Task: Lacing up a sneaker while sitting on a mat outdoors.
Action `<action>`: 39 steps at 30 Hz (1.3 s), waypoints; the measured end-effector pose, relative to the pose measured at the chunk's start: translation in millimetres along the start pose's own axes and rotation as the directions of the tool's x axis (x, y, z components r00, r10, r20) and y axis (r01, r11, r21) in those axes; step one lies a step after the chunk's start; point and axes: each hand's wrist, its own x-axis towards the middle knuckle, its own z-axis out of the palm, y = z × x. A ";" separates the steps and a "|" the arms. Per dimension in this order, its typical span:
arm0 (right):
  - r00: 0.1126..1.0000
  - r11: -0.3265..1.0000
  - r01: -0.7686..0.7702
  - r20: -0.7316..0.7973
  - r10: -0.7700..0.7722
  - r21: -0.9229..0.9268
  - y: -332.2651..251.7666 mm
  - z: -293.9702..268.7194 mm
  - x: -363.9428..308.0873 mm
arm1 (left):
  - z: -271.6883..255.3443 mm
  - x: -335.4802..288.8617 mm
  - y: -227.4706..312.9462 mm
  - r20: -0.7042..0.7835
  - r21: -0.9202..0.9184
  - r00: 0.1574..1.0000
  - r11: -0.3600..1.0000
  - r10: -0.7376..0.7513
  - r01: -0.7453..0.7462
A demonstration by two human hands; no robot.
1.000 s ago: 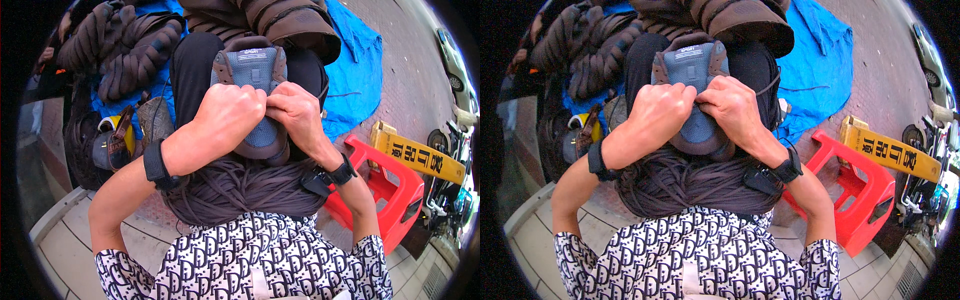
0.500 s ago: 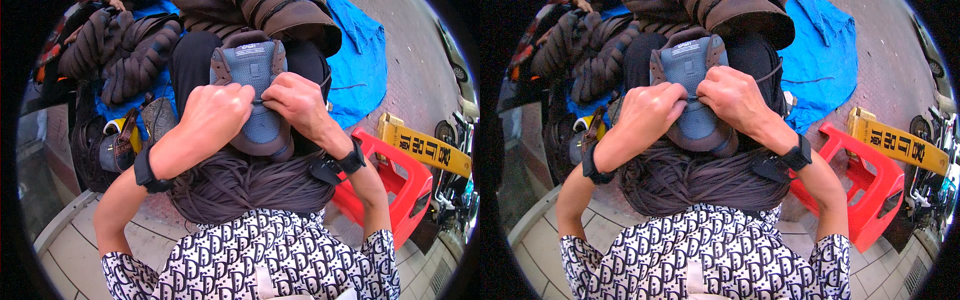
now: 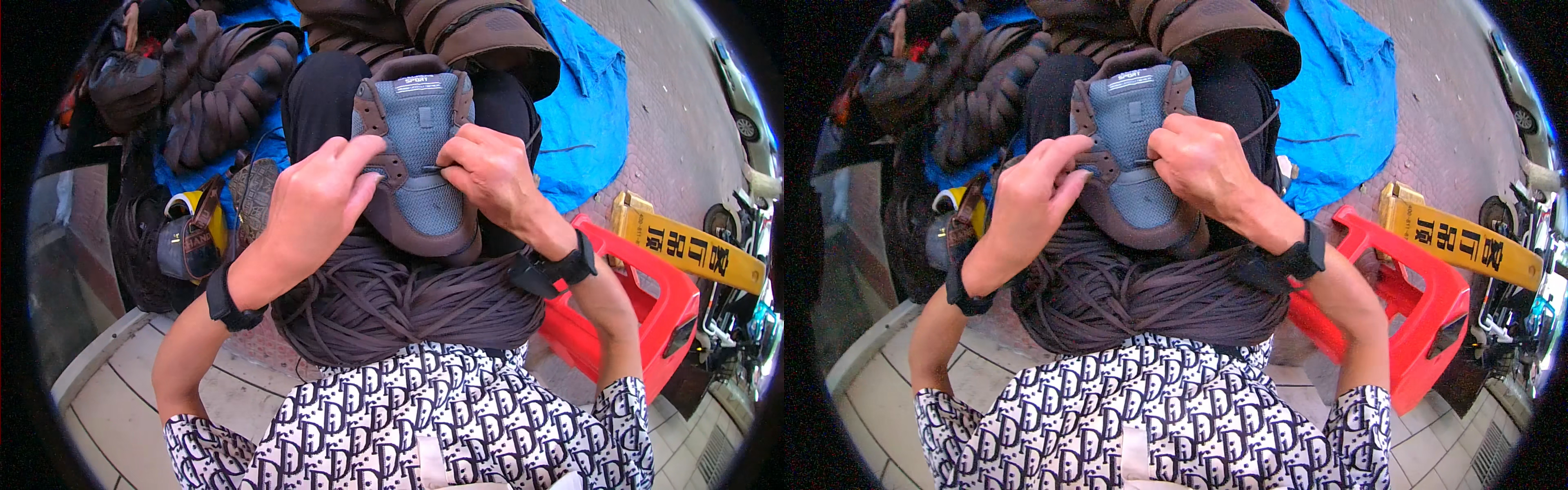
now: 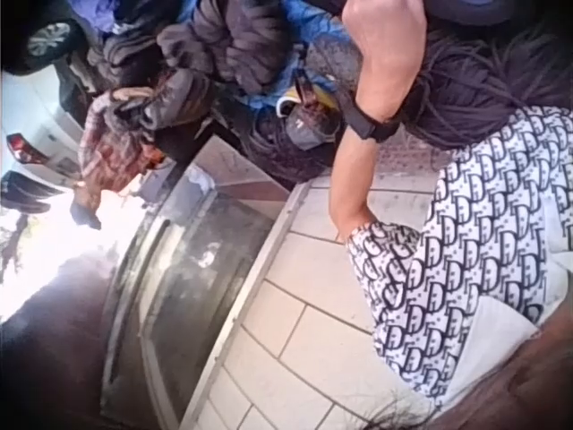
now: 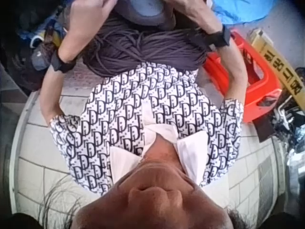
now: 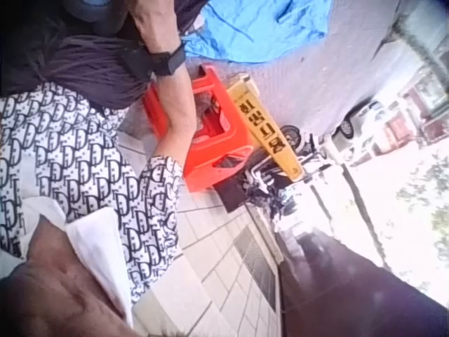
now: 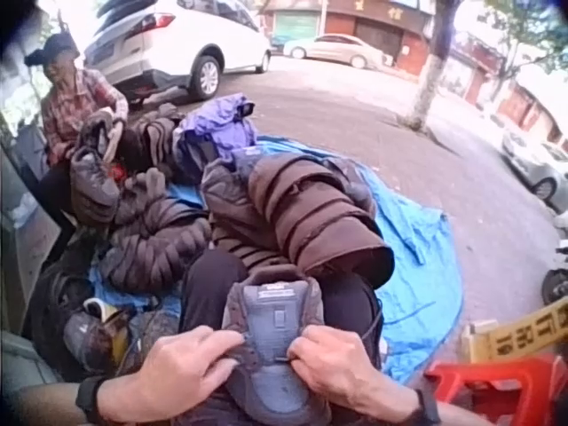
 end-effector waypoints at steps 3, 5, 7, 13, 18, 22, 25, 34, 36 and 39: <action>0.993 0.994 -0.067 -0.088 0.074 0.085 -1.8 4.6 -3.7 | 6.6 3.6 3.1 -0.021 0.036 0.979 0.979 0.202 -0.201; 0.985 0.988 -0.106 -0.121 0.120 0.114 -4.1 7.9 -3.8 | 16.5 11.1 8.2 -0.019 -0.004 0.979 0.980 0.201 -0.201; 0.984 0.987 -0.112 -0.123 0.126 0.115 -3.0 8.9 -1.2 | 23.2 19.9 11.8 0.077 0.171 0.980 0.966 0.181 -0.192; 0.982 0.975 -0.165 -0.066 0.176 0.149 -3.5 2.5 -2.9 | 29.5 38.0 14.4 0.203 0.289 0.959 0.923 0.199 -0.253; 0.993 0.993 -0.104 -0.045 0.106 0.051 -3.9 -2.0 -7.1 | 30.8 39.8 17.1 0.243 0.325 0.959 0.919 0.148 -0.224; 1.000 0.999 0.024 0.006 -0.024 -0.024 2.7 -0.7 -4.4 | 31.8 38.3 16.1 0.240 0.322 0.957 0.917 0.162 -0.236; 0.993 0.992 0.118 -0.014 -0.118 0.039 8.4 3.0 -0.9 | 35.0 36.5 15.4 0.217 0.309 0.964 0.926 0.155 -0.219; 0.995 0.997 0.078 -0.068 -0.076 0.023 9.4 -4.0 -2.9 | -9.6 2.8 2.5 0.538 -0.276 0.719 0.715 -0.439 0.642; 0.997 0.997 0.069 -0.036 -0.068 0.027 9.6 -6.8 -1.4 | -12.0 -8.1 0.3 0.772 -0.254 0.404 0.344 -0.491 0.904; 0.998 0.998 0.060 -0.013 -0.059 0.008 9.0 -7.0 2.0 | -0.6 -15.7 0.3 0.821 -0.518 0.498 0.003 -0.279 0.855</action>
